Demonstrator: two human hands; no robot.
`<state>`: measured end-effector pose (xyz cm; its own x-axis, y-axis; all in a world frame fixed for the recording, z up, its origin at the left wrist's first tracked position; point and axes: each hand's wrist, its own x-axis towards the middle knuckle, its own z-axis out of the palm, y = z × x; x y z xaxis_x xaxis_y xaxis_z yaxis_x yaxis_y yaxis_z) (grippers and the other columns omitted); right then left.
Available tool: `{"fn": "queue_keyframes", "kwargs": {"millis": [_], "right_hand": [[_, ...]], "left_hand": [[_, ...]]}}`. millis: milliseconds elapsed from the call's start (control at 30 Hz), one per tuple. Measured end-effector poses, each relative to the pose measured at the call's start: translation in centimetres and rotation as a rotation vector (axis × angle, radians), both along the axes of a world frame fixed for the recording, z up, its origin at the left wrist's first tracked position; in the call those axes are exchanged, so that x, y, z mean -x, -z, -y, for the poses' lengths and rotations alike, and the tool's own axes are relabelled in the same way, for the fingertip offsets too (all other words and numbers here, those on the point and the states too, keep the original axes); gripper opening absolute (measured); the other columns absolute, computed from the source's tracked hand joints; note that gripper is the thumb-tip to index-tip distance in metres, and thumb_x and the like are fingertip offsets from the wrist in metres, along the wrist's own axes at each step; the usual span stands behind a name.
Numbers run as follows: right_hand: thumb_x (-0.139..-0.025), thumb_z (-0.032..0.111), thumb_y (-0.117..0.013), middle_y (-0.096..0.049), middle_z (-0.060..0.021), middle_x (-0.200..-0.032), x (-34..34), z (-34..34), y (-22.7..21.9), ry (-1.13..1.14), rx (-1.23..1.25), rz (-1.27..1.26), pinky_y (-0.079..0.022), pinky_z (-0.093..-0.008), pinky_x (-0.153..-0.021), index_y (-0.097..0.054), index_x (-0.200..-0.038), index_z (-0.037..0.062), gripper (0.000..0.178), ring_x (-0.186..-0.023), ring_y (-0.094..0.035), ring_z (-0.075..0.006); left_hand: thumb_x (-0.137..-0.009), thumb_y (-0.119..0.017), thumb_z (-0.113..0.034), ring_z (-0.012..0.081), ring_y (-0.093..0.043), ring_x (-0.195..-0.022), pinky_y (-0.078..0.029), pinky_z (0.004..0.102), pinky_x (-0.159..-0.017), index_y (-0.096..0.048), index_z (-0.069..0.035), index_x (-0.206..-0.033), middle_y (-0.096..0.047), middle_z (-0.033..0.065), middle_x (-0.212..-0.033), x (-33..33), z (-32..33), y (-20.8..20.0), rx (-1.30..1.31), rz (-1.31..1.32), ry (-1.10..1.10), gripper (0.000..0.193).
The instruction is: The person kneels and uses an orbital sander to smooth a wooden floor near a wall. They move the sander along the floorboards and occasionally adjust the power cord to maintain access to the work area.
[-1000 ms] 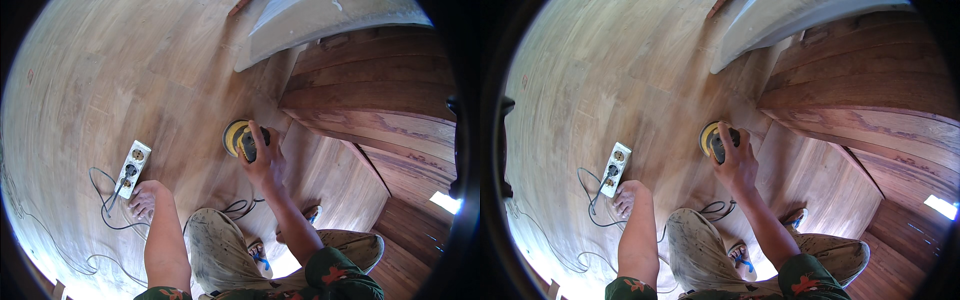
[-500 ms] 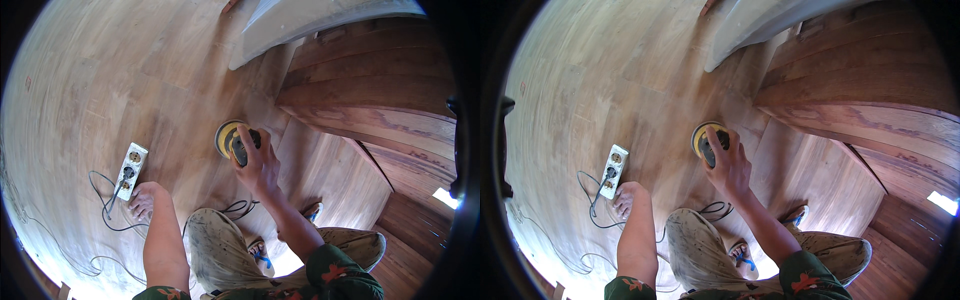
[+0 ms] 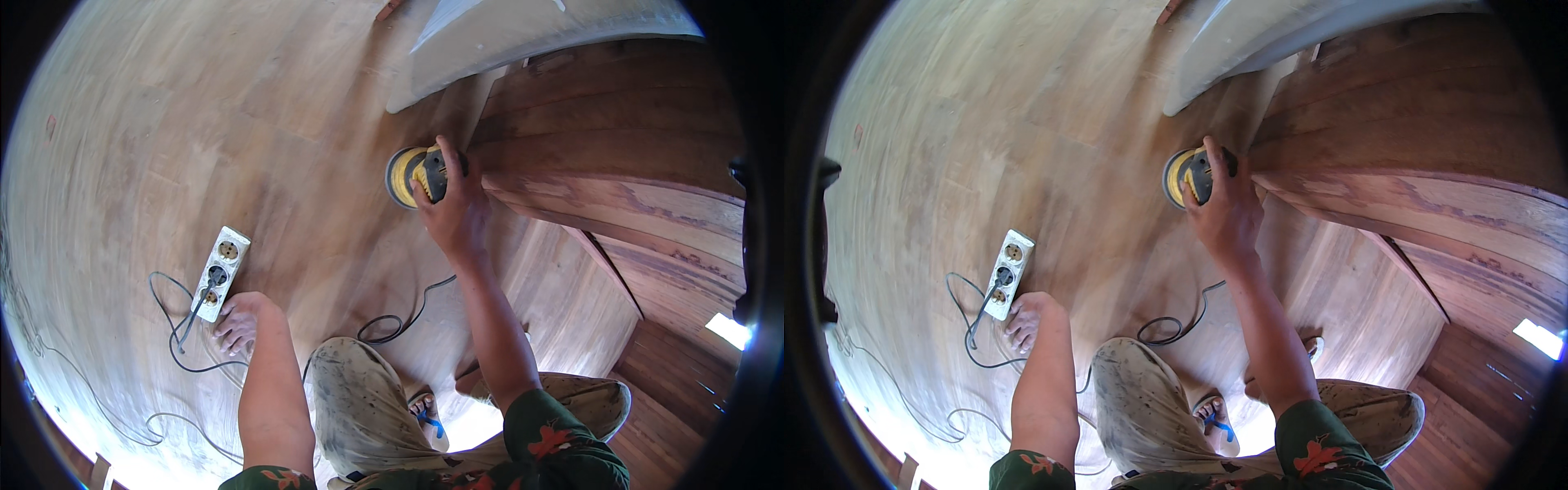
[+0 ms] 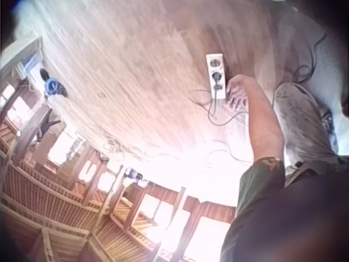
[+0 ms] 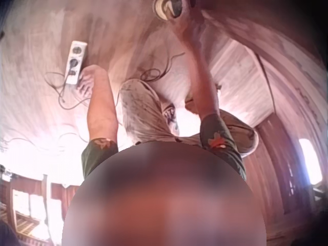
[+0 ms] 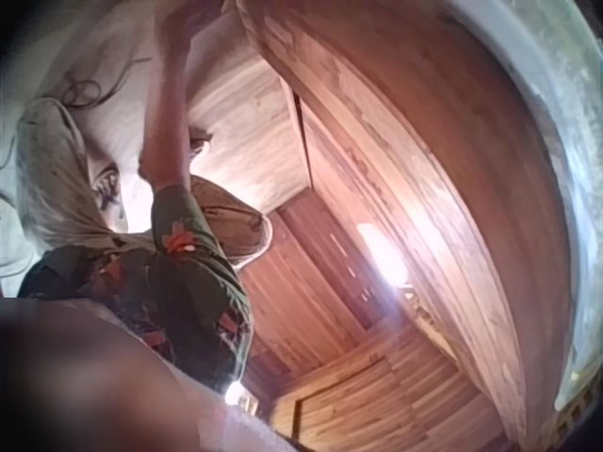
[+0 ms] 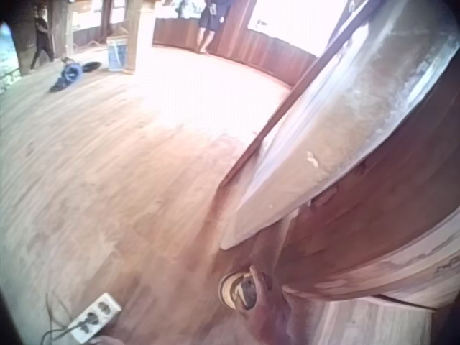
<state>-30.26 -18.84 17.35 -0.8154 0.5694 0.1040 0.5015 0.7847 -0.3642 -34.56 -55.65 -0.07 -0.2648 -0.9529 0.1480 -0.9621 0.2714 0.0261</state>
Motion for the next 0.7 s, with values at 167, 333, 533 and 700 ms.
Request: {"fn": "queue_keyframes", "kwargs": {"millis": [167,333,533,700], "right_hand": [[-0.089,0.027,-0.088,-0.058,-0.0213,-0.144,0.0,0.4,0.0,-0.026,0.023,0.006,-0.063,-0.0509,-0.093,-0.051,-0.163,0.0247,0.082,-0.119,-0.071,-0.0438],[-0.088,0.026,-0.088,-0.055,-0.0202,-0.141,-1.9,3.7,-0.7,-0.02,0.074,0.11,-0.064,-0.0514,-0.092,-0.052,-0.163,0.0258,0.083,-0.117,-0.071,-0.0433],[-0.088,0.023,-0.089,-0.055,-0.0188,-0.137,-2.9,5.5,-1.5,-0.031,0.057,0.134,-0.065,-0.0506,-0.091,-0.052,-0.163,0.0248,0.083,-0.118,-0.071,-0.0413],[-0.087,0.021,-0.09,-0.057,-0.0208,-0.139,-1.4,3.9,-1.4,0.005,0.085,0.052,-0.064,-0.0524,-0.091,-0.054,-0.161,0.0223,0.083,-0.119,-0.072,-0.0431]], "left_hand": [[-0.109,-0.037,-0.045,0.0551,-0.01,-0.169,-0.012,0.077,-0.13,-0.027,0.001,-0.174,-0.017,0.0366,-0.18,0.1,0.1,0.1,-0.037,-0.057,-0.07,0.08],[-0.109,-0.037,-0.045,0.055,-0.01,-0.169,-0.012,0.0769,-0.13,-0.027,0.001,-0.174,-0.016,0.0364,-0.18,0.1,-0.2,-0.3,-0.024,-0.008,-0.017,0.08],[-0.109,-0.036,-0.045,0.0548,-0.01,-0.169,-0.012,0.0769,-0.13,-0.027,0.001,-0.174,-0.016,0.0363,-0.18,0.1,-0.4,-0.5,-0.046,-0.015,-0.016,0.08],[-0.11,-0.036,-0.045,0.0547,-0.01,-0.169,-0.012,0.0768,-0.13,-0.026,0.0,-0.174,-0.016,0.0361,-0.181,-0.1,-0.2,-0.4,-0.053,-0.017,-0.019,0.08]]}}
